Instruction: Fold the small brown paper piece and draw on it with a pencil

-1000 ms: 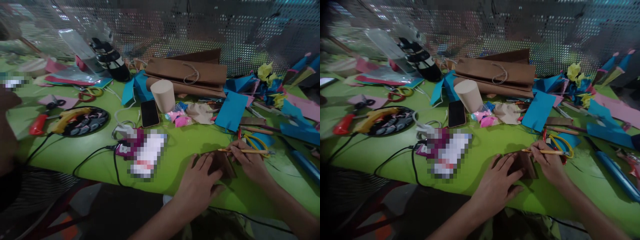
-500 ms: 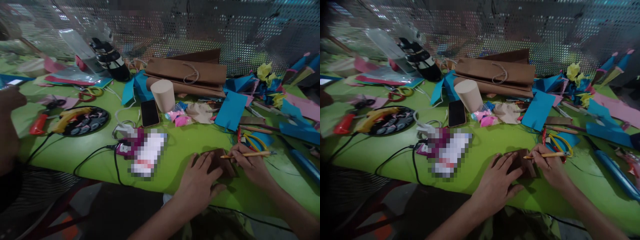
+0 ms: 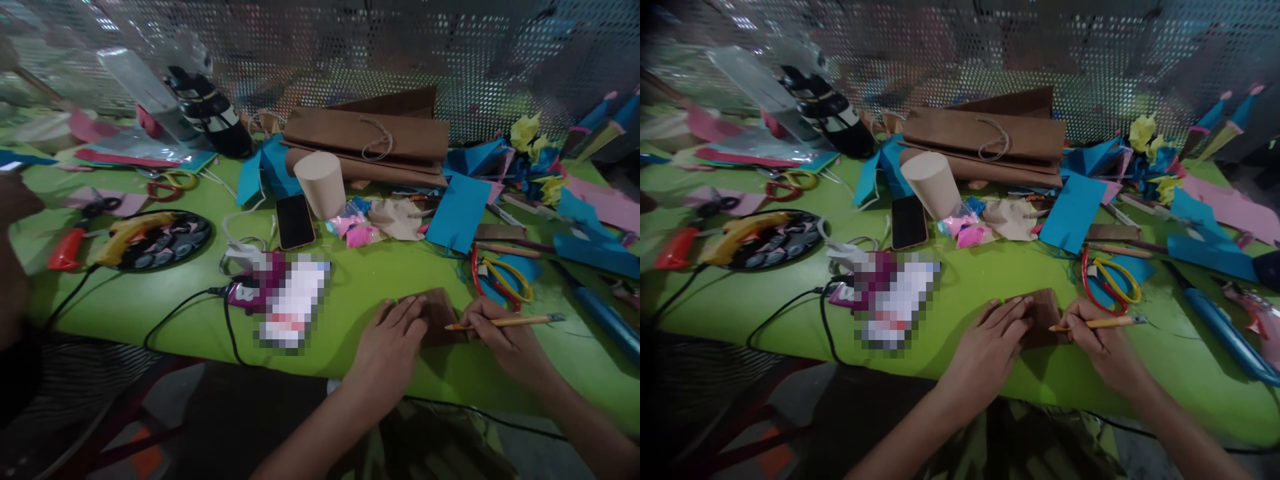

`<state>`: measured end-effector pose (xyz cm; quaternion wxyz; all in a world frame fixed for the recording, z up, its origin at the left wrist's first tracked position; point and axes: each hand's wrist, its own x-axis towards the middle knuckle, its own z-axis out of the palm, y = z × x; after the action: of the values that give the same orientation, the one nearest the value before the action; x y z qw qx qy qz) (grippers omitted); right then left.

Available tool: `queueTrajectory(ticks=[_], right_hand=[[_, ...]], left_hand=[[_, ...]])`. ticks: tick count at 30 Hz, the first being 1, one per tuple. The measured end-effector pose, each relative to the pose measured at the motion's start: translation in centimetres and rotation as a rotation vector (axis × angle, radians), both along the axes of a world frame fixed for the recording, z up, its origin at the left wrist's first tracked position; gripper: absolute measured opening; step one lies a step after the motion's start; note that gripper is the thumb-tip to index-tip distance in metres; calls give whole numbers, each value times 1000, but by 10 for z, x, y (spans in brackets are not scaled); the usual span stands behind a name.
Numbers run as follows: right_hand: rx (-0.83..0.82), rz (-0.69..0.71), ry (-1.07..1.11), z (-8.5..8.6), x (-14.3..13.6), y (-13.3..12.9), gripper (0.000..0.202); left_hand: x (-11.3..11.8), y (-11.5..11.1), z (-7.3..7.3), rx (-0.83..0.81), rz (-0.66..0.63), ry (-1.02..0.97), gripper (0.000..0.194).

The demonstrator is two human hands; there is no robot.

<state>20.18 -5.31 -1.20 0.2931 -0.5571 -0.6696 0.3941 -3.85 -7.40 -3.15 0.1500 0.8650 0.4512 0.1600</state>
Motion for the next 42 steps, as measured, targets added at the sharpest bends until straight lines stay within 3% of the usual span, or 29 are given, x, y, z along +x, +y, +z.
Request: queueTrajectory(ticks=[14, 20, 27, 42], right_hand=[[-87, -20, -7, -1, 6, -20, 31], [-14, -73, 82, 0, 5, 0, 29], [29, -108, 122, 0, -19, 34, 32], [52, -48, 8, -3, -20, 39, 29]], left_hand=[[-2, -1, 2, -10, 1, -21, 27], [-2, -2, 1, 33, 40, -25, 30], [0, -2, 0, 31, 47, -32, 22], [0, -2, 0, 19, 47, -37, 21]])
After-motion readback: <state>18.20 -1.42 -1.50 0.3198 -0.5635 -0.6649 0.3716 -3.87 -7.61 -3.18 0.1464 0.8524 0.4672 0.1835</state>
